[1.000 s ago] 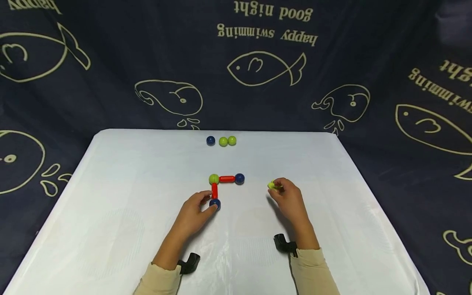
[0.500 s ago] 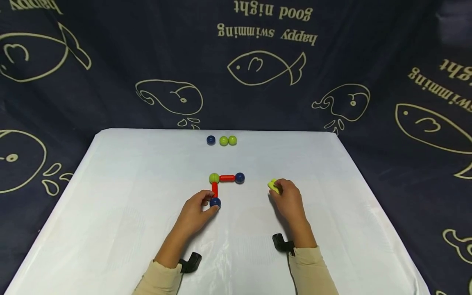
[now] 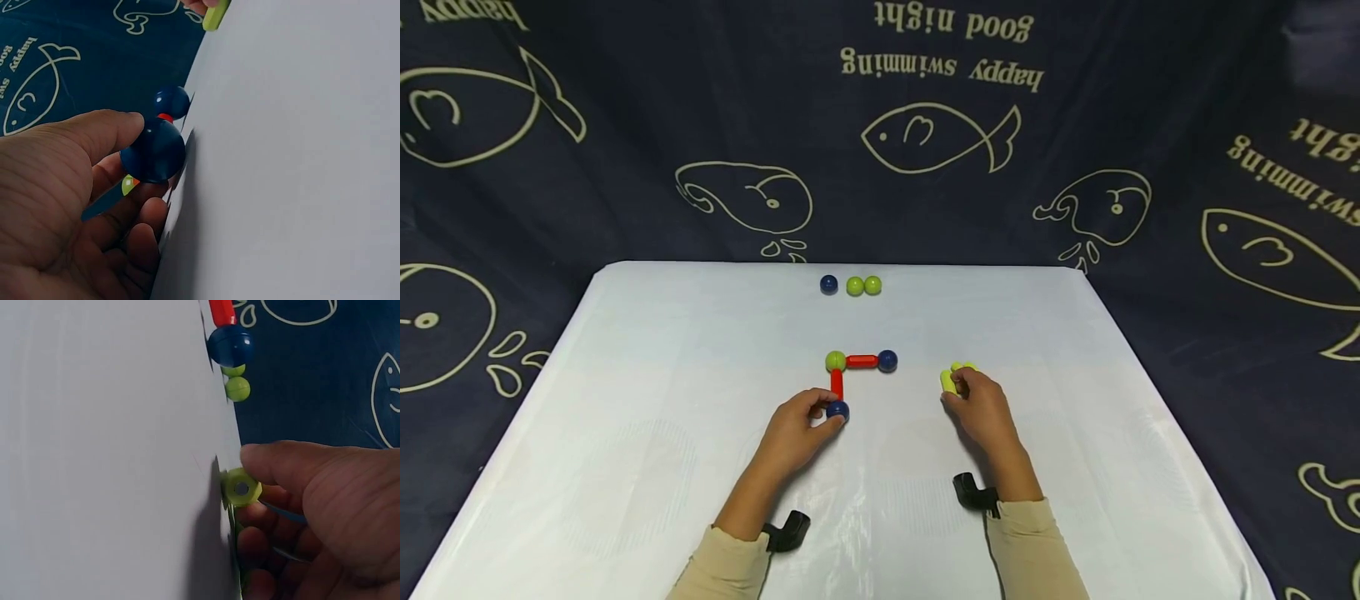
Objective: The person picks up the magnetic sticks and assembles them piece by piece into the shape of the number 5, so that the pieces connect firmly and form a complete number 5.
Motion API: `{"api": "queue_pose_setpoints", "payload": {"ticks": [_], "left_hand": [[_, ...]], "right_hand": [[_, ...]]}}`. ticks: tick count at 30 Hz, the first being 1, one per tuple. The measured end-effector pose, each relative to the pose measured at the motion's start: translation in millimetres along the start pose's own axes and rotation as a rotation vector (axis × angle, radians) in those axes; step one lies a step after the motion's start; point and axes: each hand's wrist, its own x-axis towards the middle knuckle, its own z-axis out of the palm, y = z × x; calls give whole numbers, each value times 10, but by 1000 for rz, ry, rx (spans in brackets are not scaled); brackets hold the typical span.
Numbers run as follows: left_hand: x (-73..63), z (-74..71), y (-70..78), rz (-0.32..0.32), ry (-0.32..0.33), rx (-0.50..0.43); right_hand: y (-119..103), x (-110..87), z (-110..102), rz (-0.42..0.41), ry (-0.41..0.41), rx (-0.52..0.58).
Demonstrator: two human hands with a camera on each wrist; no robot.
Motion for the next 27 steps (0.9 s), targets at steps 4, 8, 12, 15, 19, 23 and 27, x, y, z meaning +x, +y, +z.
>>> {"api": "queue_pose_setpoints", "payload": {"ticks": [4, 8, 12, 15, 19, 23, 27], "left_hand": [[-2, -1, -5, -6, -4, -12], [-2, -6, -5, -10, -5, -22], [3, -11, -4, -9, -5, -27], [2, -14, -2, -13, -8, -27], [1, -20, 6, -19, -11, -29], [3, -21, 8, -19, -14, -32], [4, -19, 8, -14, -14, -27]], "right_hand": [[23, -5, 42, -70, 0, -14], [25, 4, 58, -106, -20, -10], [8, 17, 69, -106, -54, 23], [-23, 20, 90, -102, -82, 73], [-90, 12, 131, -117, -121, 137], [-152, -1, 189, -161, -152, 197], [-203, -16, 266, -179, -191, 246]]}}
